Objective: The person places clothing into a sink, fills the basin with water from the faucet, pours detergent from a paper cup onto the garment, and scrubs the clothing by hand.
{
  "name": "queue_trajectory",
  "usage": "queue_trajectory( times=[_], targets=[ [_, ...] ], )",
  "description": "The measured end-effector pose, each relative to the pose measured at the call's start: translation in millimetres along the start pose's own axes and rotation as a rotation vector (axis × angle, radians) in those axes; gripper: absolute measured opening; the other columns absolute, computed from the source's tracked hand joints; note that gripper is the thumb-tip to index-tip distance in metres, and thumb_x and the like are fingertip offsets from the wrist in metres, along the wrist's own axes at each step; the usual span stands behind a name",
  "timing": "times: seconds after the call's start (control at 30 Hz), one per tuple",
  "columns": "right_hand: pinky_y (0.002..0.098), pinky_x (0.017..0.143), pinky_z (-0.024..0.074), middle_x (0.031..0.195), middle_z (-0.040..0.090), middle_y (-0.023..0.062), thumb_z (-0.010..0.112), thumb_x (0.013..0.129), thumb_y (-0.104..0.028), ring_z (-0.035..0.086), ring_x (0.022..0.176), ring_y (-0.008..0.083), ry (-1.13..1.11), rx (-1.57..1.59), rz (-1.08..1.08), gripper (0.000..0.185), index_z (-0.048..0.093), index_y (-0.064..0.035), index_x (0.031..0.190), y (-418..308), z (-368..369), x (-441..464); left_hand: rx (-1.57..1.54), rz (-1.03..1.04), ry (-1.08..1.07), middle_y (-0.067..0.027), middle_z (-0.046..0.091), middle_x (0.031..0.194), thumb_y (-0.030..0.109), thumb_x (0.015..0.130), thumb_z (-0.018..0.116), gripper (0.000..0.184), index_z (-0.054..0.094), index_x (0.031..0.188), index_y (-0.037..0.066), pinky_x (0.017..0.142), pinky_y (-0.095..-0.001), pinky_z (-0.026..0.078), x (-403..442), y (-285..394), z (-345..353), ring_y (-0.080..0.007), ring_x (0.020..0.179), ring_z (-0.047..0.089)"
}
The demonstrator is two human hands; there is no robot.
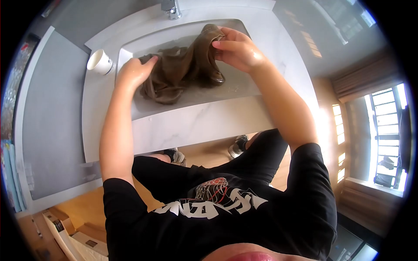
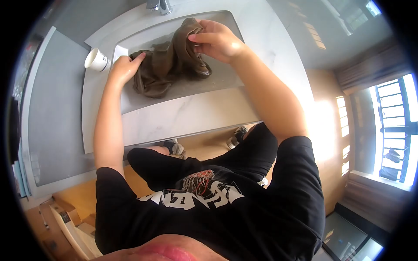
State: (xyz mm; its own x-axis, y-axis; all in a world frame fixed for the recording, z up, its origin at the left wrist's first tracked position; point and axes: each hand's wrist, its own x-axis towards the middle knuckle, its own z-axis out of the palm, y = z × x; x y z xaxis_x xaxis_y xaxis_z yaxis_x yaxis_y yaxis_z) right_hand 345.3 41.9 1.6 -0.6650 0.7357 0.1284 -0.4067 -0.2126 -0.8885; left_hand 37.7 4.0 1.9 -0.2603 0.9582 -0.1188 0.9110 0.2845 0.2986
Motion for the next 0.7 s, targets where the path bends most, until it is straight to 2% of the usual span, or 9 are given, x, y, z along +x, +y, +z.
queue_trajectory(
  times=[0.07, 0.1, 0.17, 0.27, 0.37, 0.5, 0.6, 0.63, 0.7],
  targets=[
    [0.027, 0.074, 0.0477, 0.103, 0.062, 0.0038, 0.063, 0.091, -0.011, 0.058, 0.088, 0.0093, 0.053, -0.036, -0.036, 0.041, 0.05, 0.0033, 0.127, 3.0, 7.0, 1.9, -0.057, 0.151, 0.325, -0.0164, 0.065, 0.07, 0.054, 0.085, 0.066, 0.059, 0.063, 0.079, -0.004, 0.066, -0.0363, 0.05, -23.6, 19.7, -4.9, -0.0288, 0.069, 0.065],
    [0.0256, 0.072, 0.0475, 0.101, 0.063, 0.004, 0.064, 0.09, -0.011, 0.058, 0.086, 0.0087, 0.082, -0.054, -0.053, 0.041, 0.051, 0.0043, 0.126, 5.1, 10.0, 2.8, -0.305, 0.397, 0.501, -0.0121, 0.065, 0.071, 0.041, 0.086, 0.072, 0.043, 0.063, 0.081, -0.001, 0.066, -0.0316, 0.05, -32.7, 28.7, -2.0, -0.022, 0.071, 0.065],
    [0.0236, 0.065, 0.0465, 0.094, 0.064, 0.0048, 0.066, 0.088, -0.012, 0.058, 0.079, 0.0082, 0.169, -0.258, -0.043, 0.044, 0.052, 0.0062, 0.125, 11.8, 11.8, 6.6, -0.734, 0.639, 0.334, -0.005, 0.066, 0.088, 0.023, 0.081, 0.081, 0.036, 0.059, 0.1, 0.001, 0.067, -0.024, 0.051, -40.6, 44.4, 17.2, -0.0096, 0.074, 0.061],
    [0.0231, 0.059, 0.0463, 0.084, 0.065, 0.0051, 0.068, 0.086, -0.016, 0.057, 0.07, 0.0095, 0.279, -0.515, 0.035, 0.047, 0.054, 0.0073, 0.125, 15.7, 37.0, 4.9, -0.813, 0.791, 0.23, -0.0052, 0.067, 0.091, 0.014, 0.08, 0.08, 0.04, 0.058, 0.109, -0.002, 0.068, -0.0245, 0.052, -68.8, 73.4, 24.9, -0.0107, 0.076, 0.062],
    [0.023, 0.065, 0.0471, 0.081, 0.064, 0.0021, 0.071, 0.086, -0.02, 0.058, 0.071, 0.0104, 0.4, -0.78, 0.099, 0.043, 0.06, 0.005, 0.12, 13.9, 59.3, -0.6, -0.76, 0.769, 0.178, -0.0047, 0.068, 0.092, 0.01, 0.082, 0.076, 0.035, 0.06, 0.111, -0.003, 0.071, -0.0253, 0.052, -58.0, 65.2, 42.5, -0.0106, 0.076, 0.063],
    [0.0264, 0.067, 0.0468, 0.086, 0.065, 0.003, 0.072, 0.087, -0.022, 0.058, 0.074, 0.0109, 0.306, -0.501, 0.176, 0.034, 0.066, 0.0042, 0.107, 10.2, 41.3, 2.5, -0.762, 0.615, 0.124, -0.0096, 0.071, 0.084, 0.013, 0.086, 0.063, 0.023, 0.067, 0.103, -0.003, 0.07, -0.0276, 0.051, -42.4, 46.2, 42.7, -0.0155, 0.075, 0.066],
    [0.0271, 0.074, 0.0481, 0.089, 0.065, 0.0034, 0.07, 0.089, -0.022, 0.06, 0.081, 0.0117, 0.138, -0.584, 0.264, 0.029, 0.066, 0.0021, 0.103, 2.7, 19.8, 2.7, -1.603, 0.3, -0.422, -0.0084, 0.069, 0.099, 0.008, 0.087, 0.056, 0.025, 0.063, 0.109, -0.002, 0.08, -0.0305, 0.05, -28.7, 37.1, 30.8, -0.0179, 0.088, 0.065],
    [0.0276, 0.083, 0.0481, 0.089, 0.065, 0.0029, 0.067, 0.092, -0.024, 0.06, 0.087, 0.0117, 0.131, -0.662, 0.25, 0.027, 0.066, 0.0013, 0.1, 2.3, 15.2, 2.2, -1.687, 0.317, -0.527, -0.0107, 0.067, 0.106, 0.009, 0.088, 0.051, 0.025, 0.059, 0.11, -0.002, 0.087, -0.035, 0.05, -18.1, 25.3, 32.8, -0.0207, 0.096, 0.063],
    [0.0267, 0.073, 0.0431, 0.086, 0.063, 0.001, 0.07, 0.088, -0.034, 0.055, 0.082, 0.0102, 0.163, -0.703, 0.208, 0.032, 0.068, -0.0025, 0.094, 7.1, 5.5, 3.2, -1.851, 0.334, -0.692, -0.0122, 0.067, 0.111, 0.012, 0.09, 0.047, 0.03, 0.059, 0.114, -0.002, 0.093, -0.0378, 0.047, -13.2, 24.7, 29.5, -0.0238, 0.103, 0.062]
  ],
)
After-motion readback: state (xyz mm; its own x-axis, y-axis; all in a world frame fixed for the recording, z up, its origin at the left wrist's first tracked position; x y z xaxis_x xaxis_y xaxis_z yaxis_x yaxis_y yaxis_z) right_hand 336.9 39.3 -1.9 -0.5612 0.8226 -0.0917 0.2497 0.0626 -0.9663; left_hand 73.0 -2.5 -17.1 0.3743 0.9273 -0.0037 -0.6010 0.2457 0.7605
